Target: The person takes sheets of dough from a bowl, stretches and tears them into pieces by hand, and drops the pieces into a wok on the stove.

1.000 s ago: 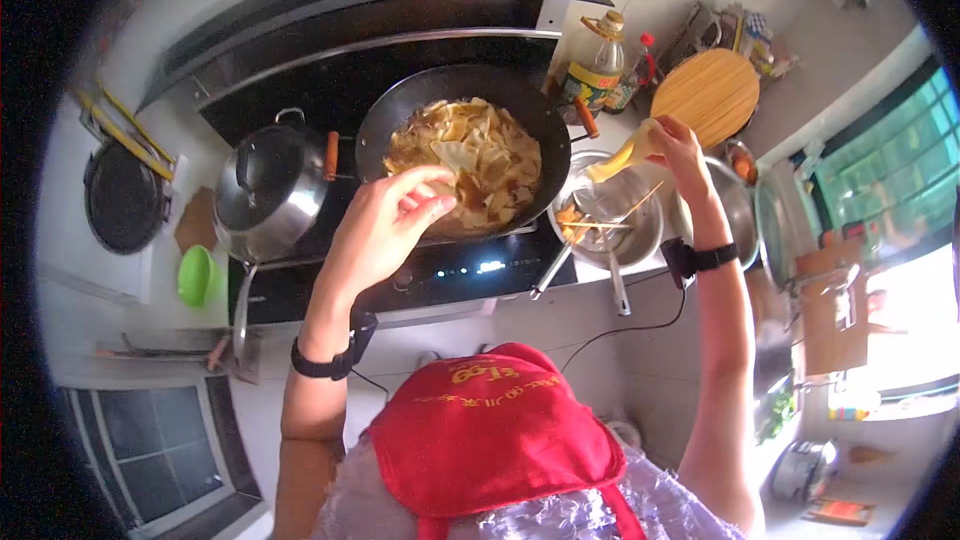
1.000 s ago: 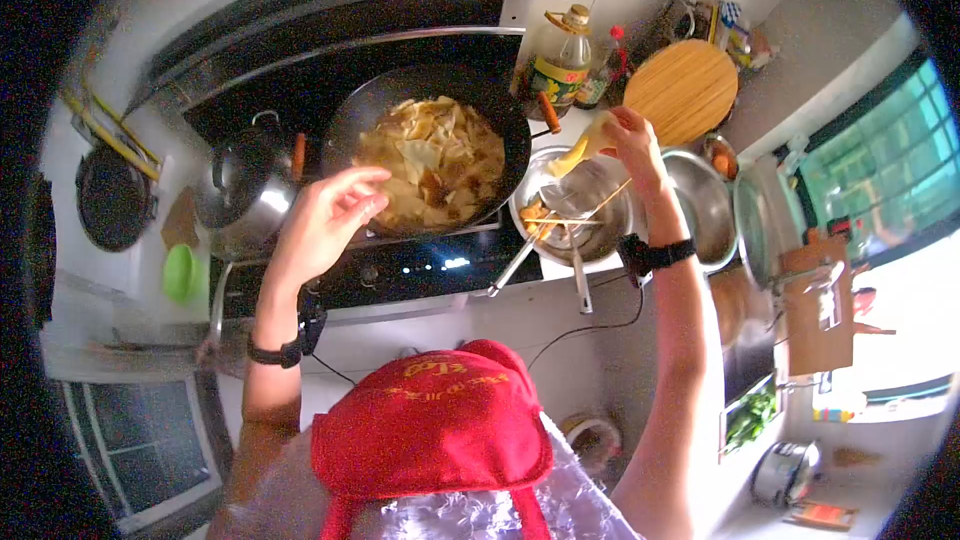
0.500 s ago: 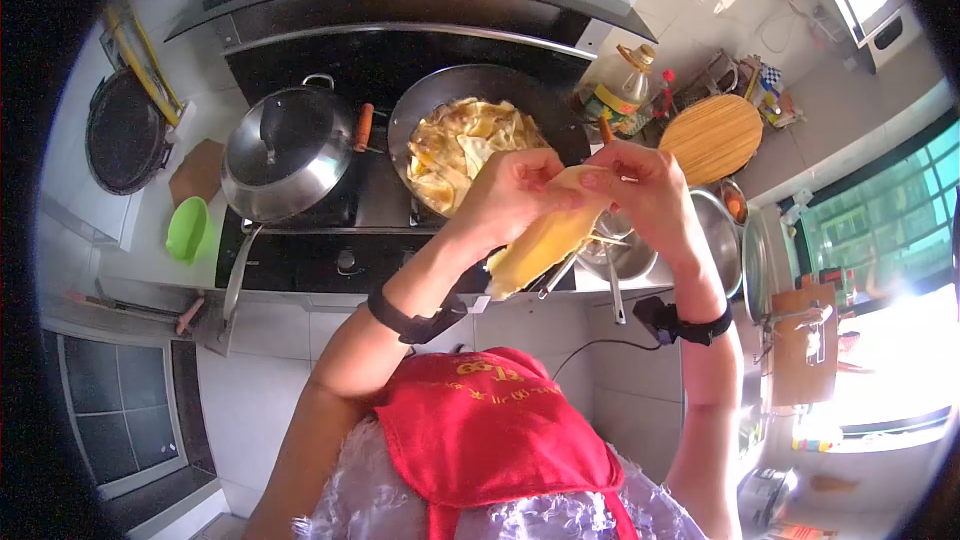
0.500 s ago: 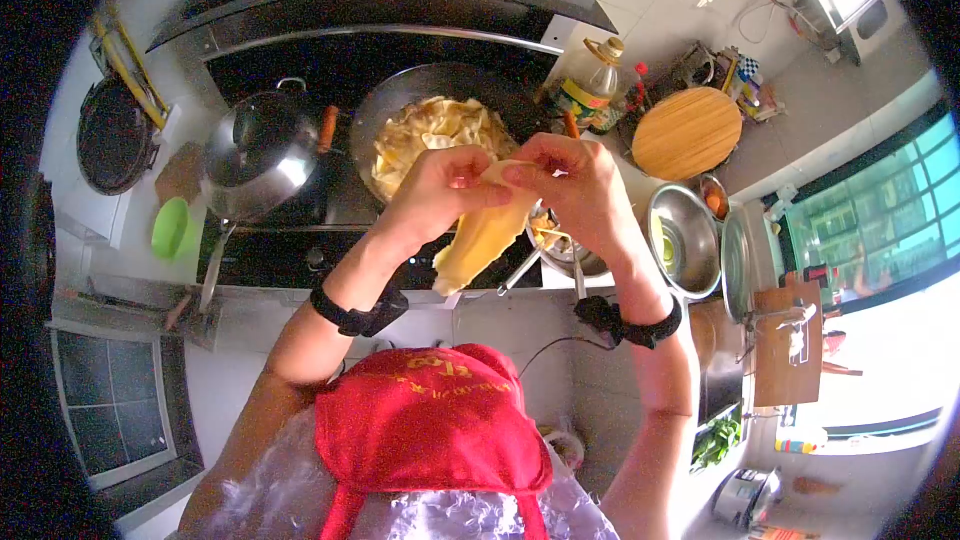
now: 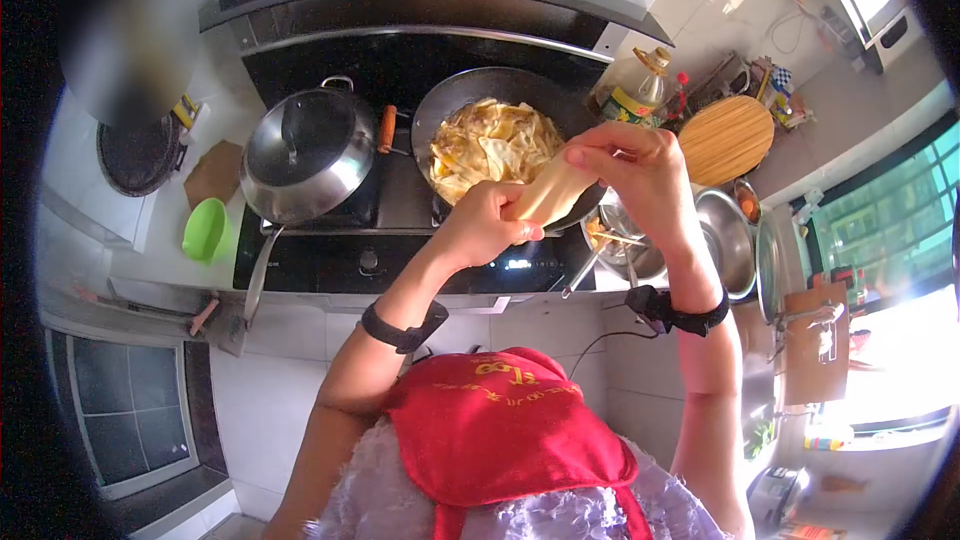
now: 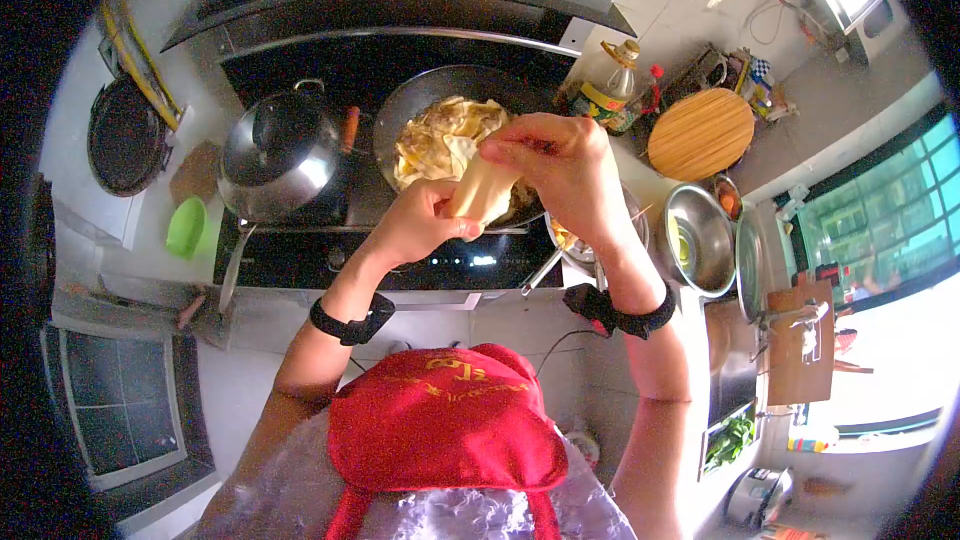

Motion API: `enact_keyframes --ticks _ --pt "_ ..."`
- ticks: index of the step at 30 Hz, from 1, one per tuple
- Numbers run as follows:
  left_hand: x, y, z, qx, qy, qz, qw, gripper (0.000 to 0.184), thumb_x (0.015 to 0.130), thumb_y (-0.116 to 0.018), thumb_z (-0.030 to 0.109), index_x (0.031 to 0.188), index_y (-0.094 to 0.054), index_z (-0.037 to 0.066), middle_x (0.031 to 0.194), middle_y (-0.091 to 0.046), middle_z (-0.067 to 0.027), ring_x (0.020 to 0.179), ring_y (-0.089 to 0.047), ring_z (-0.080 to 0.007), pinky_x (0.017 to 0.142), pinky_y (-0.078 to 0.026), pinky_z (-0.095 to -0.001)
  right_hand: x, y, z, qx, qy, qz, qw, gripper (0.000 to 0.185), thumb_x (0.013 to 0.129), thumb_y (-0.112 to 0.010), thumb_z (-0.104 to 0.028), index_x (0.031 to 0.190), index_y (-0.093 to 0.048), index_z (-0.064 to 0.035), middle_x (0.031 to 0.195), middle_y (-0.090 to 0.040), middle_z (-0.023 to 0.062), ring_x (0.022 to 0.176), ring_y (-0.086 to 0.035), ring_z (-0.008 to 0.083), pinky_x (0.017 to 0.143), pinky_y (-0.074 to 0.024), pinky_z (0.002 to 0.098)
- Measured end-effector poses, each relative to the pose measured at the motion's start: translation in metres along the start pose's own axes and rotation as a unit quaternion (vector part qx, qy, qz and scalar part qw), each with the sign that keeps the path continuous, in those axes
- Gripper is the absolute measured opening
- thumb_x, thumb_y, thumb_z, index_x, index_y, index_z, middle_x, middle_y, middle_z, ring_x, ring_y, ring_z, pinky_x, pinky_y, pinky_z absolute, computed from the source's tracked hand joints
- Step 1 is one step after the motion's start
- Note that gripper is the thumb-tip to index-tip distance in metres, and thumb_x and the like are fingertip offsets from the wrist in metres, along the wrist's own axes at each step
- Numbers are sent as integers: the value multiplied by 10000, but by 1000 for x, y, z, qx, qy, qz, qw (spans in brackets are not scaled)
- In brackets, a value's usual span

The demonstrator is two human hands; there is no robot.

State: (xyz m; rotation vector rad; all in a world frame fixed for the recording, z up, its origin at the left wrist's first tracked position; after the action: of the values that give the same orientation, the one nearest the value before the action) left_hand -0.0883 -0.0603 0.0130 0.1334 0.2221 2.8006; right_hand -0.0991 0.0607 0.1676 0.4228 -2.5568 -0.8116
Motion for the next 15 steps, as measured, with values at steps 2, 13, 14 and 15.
enact_keyframes --ticks 2,13,14,15 --pt "-2 1 1 24 15 -14 1000 233 797 -745 113 998 -677 17 828 -674 -2 776 -592 -68 725 -485 -243 2 -3 3 1 0 4 1000 161 848 -707 -158 870 -723 1 730 -697 51 671 -629 77 628 -510 247" --pt "6 -2 22 -262 -19 -21 965 270 887 -705 164 1124 -665 40 993 -695 -4 873 -647 -73 788 -512 -235 -16 -67 115 559 -250 -87 786 571 1034 -386 -422 1396 -411 19 1314 -543 153 1176 -543 226 1053 -386 363" --pt "3 3 25 -278 7 35 960 262 886 -700 145 1127 -669 48 989 -697 4 851 -648 -67 756 -512 -221 -25 -73 115 535 -231 -102 806 676 1016 -288 -542 1411 -394 -3 1371 -506 146 1235 -498 263 1101 -313 369" --pt "4 6 28 -267 -9 54 962 262 881 -703 137 1125 -669 46 988 -698 3 851 -649 -68 748 -513 -219 -32 -80 118 530 -221 -106 812 677 1011 -301 -551 1403 -407 -11 1348 -524 123 1207 -513 227 1051 -352 343"
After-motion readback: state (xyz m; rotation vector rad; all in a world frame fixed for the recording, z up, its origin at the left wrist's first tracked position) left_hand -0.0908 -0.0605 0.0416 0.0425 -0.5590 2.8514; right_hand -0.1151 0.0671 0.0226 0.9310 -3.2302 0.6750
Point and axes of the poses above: each hand's wrist, its own x-axis towards the middle knuckle, its own y-axis out of the back of the hand, z = x × y, the point moved 8 cm from there along x, towards the middle knuckle
